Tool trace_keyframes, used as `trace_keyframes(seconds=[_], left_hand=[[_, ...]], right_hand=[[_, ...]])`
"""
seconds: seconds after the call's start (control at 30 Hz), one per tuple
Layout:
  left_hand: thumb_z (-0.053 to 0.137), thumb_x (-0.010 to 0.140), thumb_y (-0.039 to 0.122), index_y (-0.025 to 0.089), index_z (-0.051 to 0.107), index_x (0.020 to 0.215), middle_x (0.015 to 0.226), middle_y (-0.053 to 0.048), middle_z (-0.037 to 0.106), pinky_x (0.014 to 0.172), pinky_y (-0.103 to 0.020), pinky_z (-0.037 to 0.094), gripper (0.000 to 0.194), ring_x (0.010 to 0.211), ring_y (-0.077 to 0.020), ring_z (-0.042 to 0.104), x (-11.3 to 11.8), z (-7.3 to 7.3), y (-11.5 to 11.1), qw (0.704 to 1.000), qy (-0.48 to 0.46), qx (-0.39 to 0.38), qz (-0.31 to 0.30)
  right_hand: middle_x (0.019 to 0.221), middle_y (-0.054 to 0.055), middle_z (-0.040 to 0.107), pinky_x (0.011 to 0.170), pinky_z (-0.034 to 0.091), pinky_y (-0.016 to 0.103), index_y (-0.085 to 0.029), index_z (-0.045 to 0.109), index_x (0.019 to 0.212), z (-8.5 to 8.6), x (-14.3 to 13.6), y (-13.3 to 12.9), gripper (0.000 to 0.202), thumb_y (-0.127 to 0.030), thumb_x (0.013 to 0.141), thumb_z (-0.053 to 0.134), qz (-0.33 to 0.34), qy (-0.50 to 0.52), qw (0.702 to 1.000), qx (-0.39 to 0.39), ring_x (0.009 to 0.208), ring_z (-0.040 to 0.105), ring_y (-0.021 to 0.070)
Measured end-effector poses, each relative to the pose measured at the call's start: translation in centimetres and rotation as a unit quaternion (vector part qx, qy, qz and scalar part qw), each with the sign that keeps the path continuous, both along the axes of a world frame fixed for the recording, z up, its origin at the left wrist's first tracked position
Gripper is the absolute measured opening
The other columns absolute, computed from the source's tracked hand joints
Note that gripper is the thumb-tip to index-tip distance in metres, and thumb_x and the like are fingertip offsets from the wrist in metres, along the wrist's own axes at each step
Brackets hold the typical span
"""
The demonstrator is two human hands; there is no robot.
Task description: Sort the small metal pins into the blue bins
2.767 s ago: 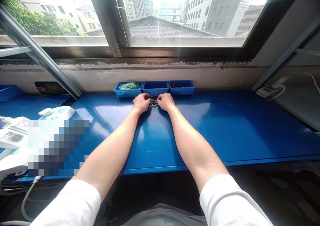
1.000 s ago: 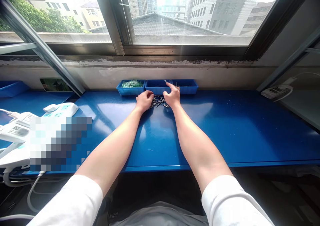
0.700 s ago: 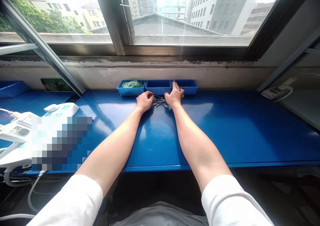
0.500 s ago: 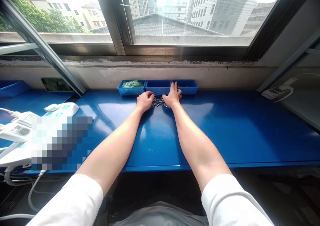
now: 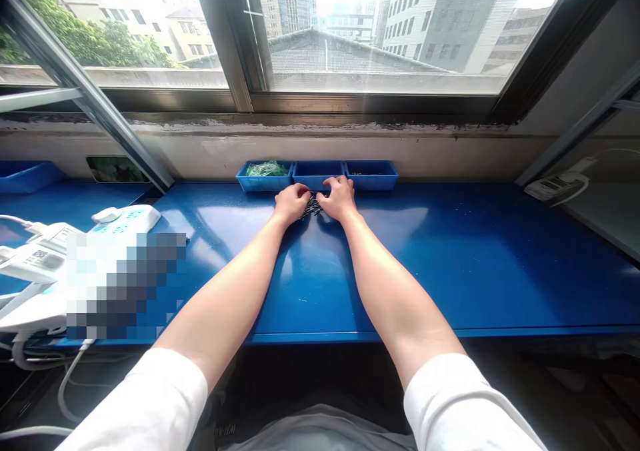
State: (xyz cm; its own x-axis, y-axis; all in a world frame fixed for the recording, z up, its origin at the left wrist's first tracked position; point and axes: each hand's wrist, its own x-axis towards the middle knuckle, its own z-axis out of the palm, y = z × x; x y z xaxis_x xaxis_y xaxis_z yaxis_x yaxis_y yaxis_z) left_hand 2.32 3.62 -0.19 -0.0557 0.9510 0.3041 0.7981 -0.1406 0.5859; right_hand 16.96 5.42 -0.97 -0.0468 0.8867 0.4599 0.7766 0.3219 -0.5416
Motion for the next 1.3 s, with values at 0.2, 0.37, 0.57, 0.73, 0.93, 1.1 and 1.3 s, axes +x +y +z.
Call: trace_keyframes(seconds=[0.2, 0.37, 0.57, 0.73, 0.93, 1.1, 1.3], left_hand=[[0.045, 0.084, 0.031, 0.026, 0.065, 0.100, 0.106, -0.002, 0.069, 0.091, -0.033, 0.039, 0.026, 0.104, -0.0217, 0.059, -0.03, -0.08, 0.02, 1.000, 0.010, -0.006, -0.003], [0.044, 0.084, 0.031, 0.026, 0.065, 0.099, 0.108, -0.001, 0.069, 0.091, -0.033, 0.039, 0.026, 0.105, -0.0214, 0.059, -0.09, -0.09, -0.02, 1.000, 0.022, -0.008, -0.007], [0.043, 0.085, 0.031, 0.026, 0.065, 0.099, 0.108, -0.002, 0.069, 0.091, -0.034, 0.039, 0.027, 0.106, -0.0218, 0.058, -0.03, 0.00, -0.14, 1.000, 0.021, -0.014, -0.008], [0.044, 0.085, 0.031, 0.026, 0.065, 0.098, 0.107, -0.002, 0.069, 0.092, -0.035, 0.039, 0.026, 0.106, -0.0220, 0.059, 0.03, 0.04, -0.18, 1.000, 0.021, -0.014, -0.007], [0.044, 0.085, 0.031, 0.026, 0.065, 0.098, 0.108, -0.002, 0.069, 0.092, -0.036, 0.038, 0.026, 0.106, -0.0229, 0.059, -0.03, -0.19, -0.01, 1.000, 0.025, -0.014, -0.012], [0.044, 0.085, 0.031, 0.026, 0.065, 0.098, 0.109, -0.003, 0.068, 0.092, -0.037, 0.038, 0.026, 0.106, -0.0237, 0.058, -0.06, -0.29, 0.04, 1.000, 0.024, -0.010, -0.012], [0.043, 0.084, 0.031, 0.026, 0.065, 0.098, 0.109, -0.003, 0.068, 0.091, -0.038, 0.039, 0.027, 0.105, -0.0244, 0.059, -0.12, -0.27, 0.15, 1.000, 0.024, -0.008, -0.016]], right_hand=[[0.110, 0.010, 0.052, 0.096, 0.036, 0.044, -0.021, 0.066, 0.109, -0.20, -0.15, 0.03, 0.046, -0.050, 0.074, 0.059, 0.022, -0.093, 0.992, -0.081, 0.111, 0.042, 0.0309], [0.106, 0.009, 0.054, 0.094, 0.036, 0.042, -0.027, 0.068, 0.105, 0.11, -0.03, -0.11, 0.036, -0.048, 0.079, 0.055, 0.037, -0.108, 0.988, -0.099, 0.109, 0.043, 0.0294], [0.096, 0.006, 0.061, 0.088, 0.039, 0.038, -0.025, 0.070, 0.093, 0.06, 0.11, 0.05, 0.023, -0.039, 0.081, 0.055, 0.057, -0.096, 0.989, -0.093, 0.101, 0.049, 0.0258], [0.096, 0.005, 0.065, 0.085, 0.042, 0.033, -0.024, 0.070, 0.091, 0.01, 0.20, 0.25, 0.020, -0.033, 0.081, 0.057, 0.069, -0.085, 0.990, -0.084, 0.096, 0.055, 0.0215], [0.100, 0.007, 0.067, 0.086, 0.043, 0.034, -0.021, 0.071, 0.101, -0.16, 0.25, 0.61, 0.028, -0.035, 0.081, 0.057, 0.065, -0.095, 0.990, -0.080, 0.097, 0.057, 0.0236], [0.095, 0.007, 0.070, 0.084, 0.045, 0.033, -0.021, 0.073, 0.096, -0.26, 0.37, 0.77, 0.024, -0.035, 0.080, 0.060, 0.074, -0.076, 0.991, -0.080, 0.091, 0.061, 0.0219], [0.087, 0.005, 0.071, 0.074, 0.047, 0.030, -0.020, 0.073, 0.089, -0.18, 0.47, 0.41, 0.021, -0.036, 0.076, 0.066, 0.089, -0.025, 0.993, -0.071, 0.082, 0.063, 0.0196]])
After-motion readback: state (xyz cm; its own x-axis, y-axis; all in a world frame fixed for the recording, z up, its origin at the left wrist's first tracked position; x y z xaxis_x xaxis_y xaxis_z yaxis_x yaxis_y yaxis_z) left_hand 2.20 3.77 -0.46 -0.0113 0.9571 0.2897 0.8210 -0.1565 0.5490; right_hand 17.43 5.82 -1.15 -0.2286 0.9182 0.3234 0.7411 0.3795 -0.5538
